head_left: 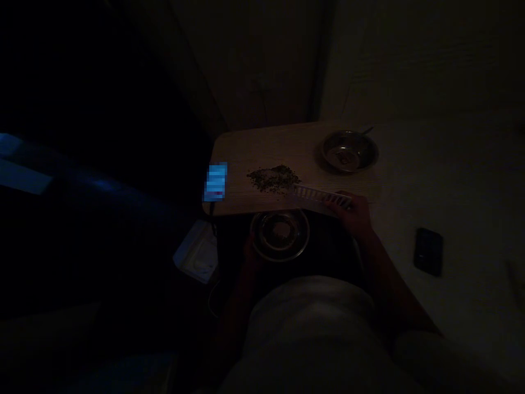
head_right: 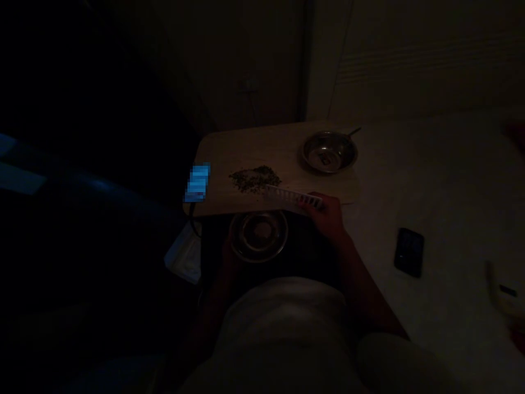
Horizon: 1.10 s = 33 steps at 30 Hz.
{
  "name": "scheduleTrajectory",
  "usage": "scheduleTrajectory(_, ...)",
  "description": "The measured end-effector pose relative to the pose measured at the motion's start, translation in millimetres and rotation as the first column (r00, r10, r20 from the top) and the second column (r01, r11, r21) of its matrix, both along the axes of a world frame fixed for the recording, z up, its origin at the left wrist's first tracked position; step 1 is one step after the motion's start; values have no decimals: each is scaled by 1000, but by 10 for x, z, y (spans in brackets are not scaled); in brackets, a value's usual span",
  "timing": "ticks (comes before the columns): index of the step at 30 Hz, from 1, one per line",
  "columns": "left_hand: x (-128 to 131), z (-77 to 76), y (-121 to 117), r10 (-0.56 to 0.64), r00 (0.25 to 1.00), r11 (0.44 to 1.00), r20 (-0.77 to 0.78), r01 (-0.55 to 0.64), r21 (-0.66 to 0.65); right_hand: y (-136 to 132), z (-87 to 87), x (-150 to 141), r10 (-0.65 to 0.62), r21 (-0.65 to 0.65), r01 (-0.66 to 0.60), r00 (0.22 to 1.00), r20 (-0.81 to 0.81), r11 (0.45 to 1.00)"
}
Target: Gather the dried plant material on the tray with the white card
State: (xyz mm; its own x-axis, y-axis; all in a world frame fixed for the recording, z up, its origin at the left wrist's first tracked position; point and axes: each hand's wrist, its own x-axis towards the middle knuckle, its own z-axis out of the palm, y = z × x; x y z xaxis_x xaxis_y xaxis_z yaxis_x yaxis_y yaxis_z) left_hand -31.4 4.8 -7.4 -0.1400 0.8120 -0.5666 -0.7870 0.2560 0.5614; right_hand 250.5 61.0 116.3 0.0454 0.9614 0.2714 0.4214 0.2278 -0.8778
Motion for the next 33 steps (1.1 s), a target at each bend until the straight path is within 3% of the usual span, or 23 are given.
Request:
scheduleTrajectory(6, 15, 15, 9, -10, 1000, 1000, 17, 9, 20, 6, 4, 28, -84, 49, 84, 996, -1, 995)
scheduleTrajectory(13, -7, -16, 0, -7, 1000, 1000, -7, 6, -13, -3, -22, 45, -26, 14, 26, 999, 18, 1000)
scheduleTrajectory(18, 12, -6, -6, 0, 999, 999, -32, 2, 54, -16, -33, -6, 64, -18, -63, 997, 45, 998)
scheduleTrajectory(24, 37, 57, 10, -31, 1000, 999, -4, 31, -40, 17, 3, -116, -29, 34, 28, 1000, 3, 999)
scheduleTrajectory(33, 60, 92, -11, -16, 1000, 999, 4, 16, -39, 94, -56, -203, 66, 34, -67, 997, 33, 997)
